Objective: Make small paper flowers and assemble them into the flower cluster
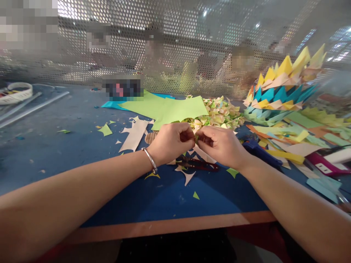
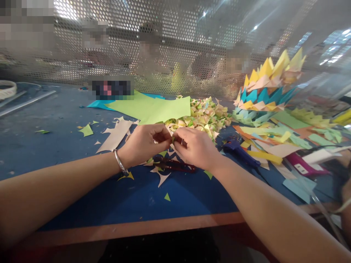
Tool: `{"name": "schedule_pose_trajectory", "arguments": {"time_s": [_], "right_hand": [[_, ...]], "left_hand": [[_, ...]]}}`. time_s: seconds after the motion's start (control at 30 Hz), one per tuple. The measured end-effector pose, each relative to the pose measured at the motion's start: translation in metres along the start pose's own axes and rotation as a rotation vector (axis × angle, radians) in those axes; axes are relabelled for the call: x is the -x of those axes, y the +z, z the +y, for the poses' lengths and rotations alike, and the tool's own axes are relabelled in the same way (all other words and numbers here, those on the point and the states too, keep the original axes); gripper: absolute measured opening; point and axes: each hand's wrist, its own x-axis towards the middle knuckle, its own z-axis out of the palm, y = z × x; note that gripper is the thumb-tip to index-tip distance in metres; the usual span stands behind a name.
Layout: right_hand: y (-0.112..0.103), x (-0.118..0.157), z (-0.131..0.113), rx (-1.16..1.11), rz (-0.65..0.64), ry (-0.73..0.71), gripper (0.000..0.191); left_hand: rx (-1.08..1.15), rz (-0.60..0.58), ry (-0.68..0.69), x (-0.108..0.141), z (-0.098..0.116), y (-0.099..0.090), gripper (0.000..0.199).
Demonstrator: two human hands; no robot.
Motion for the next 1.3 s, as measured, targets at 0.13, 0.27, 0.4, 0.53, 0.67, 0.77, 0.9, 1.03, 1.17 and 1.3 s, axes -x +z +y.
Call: {"name": "schedule_pose_trajectory", "arguments": {"time_s": [0.13,0.27,0.4,0.53,0.67,0.77,0.9,1.03,1.17,1.3], "right_hand": [[-0.002,0.0,-0.001,0.001,-0.021,-0.02,0.011],[-0.002,0.0,-0.002,-0.034,-0.003,-0.047,0.014],[-0.002,0.0,-0.002,-0.054,-0.001,-0.053,0.014],[-0.001,0.0,-0.001,-0.059,-0.02,-0.034,0.014],[-0.001,0.0,0.0,-0.089,-0.028,-0.024,0.014],[-0.001,-0.001,-0.001,-0.121,-0.028,-0.037,0.014],[-0.003,-0.001,-0.002,-0.139,-0.046,-0.029,0.013],[-0.004,-0.001,0.0,-0.147,-0.038,0.025,0.011],[-0.004,-0.001,0.001,-0.157,-0.045,0.057,0.01],[-0.004,-0.001,0.001,-0.165,-0.056,0.079,0.009]], "left_hand": [[-0.062,-0.014,0.027,0.001,0.003,-0.002,0.005],[-0.125,-0.012,0.081,0.004,0.007,-0.004,0.006],[-0.142,-0.004,0.106,0.005,0.008,-0.005,0.007],[-0.144,-0.014,0.114,0.004,0.006,-0.005,0.007],[-0.175,-0.03,0.152,0.002,0.005,-0.007,0.007],[-0.195,-0.048,0.16,0.002,0.005,-0.009,0.007],[-0.175,-0.065,0.138,0.002,0.004,-0.011,0.005],[-0.131,-0.02,0.113,0.001,0.004,-0.008,0.006],[-0.116,0.004,0.108,0.002,0.004,-0.005,0.005],[-0.122,0.005,0.125,0.002,0.004,-0.004,0.005]]}}
